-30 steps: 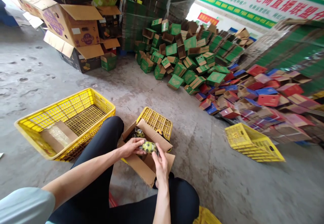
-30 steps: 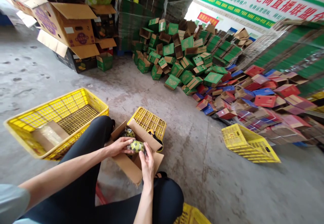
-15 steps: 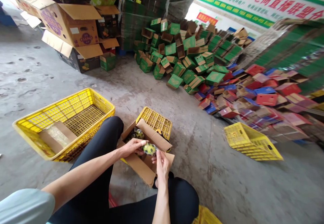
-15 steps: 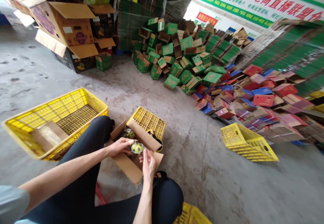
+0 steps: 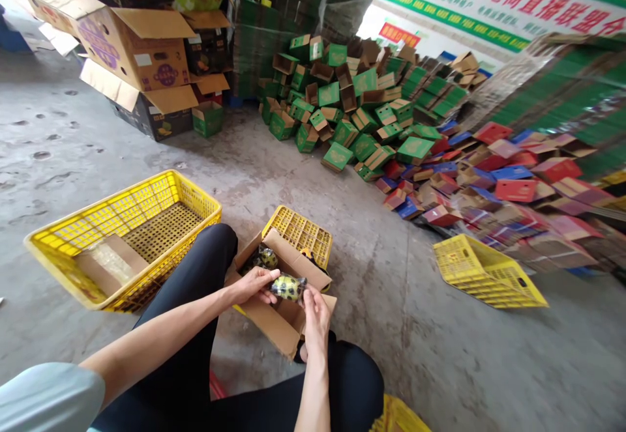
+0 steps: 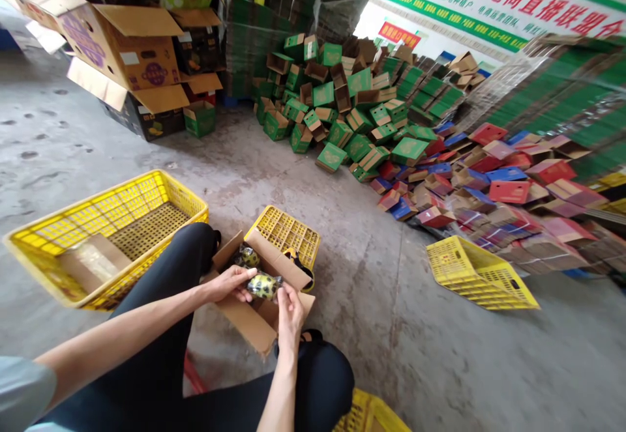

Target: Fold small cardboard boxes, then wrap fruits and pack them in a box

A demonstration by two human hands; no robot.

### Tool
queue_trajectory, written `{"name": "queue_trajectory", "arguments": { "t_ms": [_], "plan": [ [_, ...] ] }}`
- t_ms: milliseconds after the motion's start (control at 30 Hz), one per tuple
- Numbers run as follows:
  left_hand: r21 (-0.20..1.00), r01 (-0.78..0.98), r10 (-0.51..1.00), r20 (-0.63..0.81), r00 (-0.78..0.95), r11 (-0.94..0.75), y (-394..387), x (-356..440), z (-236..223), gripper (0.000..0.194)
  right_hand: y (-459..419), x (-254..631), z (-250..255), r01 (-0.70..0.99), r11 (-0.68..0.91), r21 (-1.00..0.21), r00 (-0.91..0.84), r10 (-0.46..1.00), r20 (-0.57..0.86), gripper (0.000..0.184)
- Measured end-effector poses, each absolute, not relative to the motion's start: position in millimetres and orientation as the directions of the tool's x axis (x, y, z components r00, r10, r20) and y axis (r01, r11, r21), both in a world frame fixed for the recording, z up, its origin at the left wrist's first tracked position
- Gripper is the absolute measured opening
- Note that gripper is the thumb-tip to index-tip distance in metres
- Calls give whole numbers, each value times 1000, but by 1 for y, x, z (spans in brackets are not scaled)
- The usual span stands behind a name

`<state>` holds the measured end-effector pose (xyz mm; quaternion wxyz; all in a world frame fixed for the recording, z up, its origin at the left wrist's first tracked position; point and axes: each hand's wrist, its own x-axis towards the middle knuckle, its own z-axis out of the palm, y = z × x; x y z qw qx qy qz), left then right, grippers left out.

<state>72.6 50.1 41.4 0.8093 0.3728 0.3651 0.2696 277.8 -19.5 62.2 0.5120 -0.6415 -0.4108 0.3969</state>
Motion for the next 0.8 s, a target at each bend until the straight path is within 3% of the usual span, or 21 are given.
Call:
{"name": "queue_trajectory", "arguments": {
  "t_ms": [200,467,600,700,800],
  "plan": [
    [792,-182,709,-387,590,583,50,73,44,83,-18,279,57,113,-134,-985,415,907,-76,44],
    [889,-158,709,-223,669,429,50,68,48,63,-20,282,55,73,-174,-982,407,904,-130,52],
    [881,-172,730,-241,640,441,51,70,44,61,-24,275,64,-38,-160,-986,287,944,-164,67],
    [859,-191,727,-261,635,475,52,71,41,63,-26,273,67,-32,-134,-990,122,983,-137,83],
    [833,-192,706,-291,645,519,52,70,39,67,-27,273,66,-2,-101,-995,82,991,-101,75]
  ]
}}
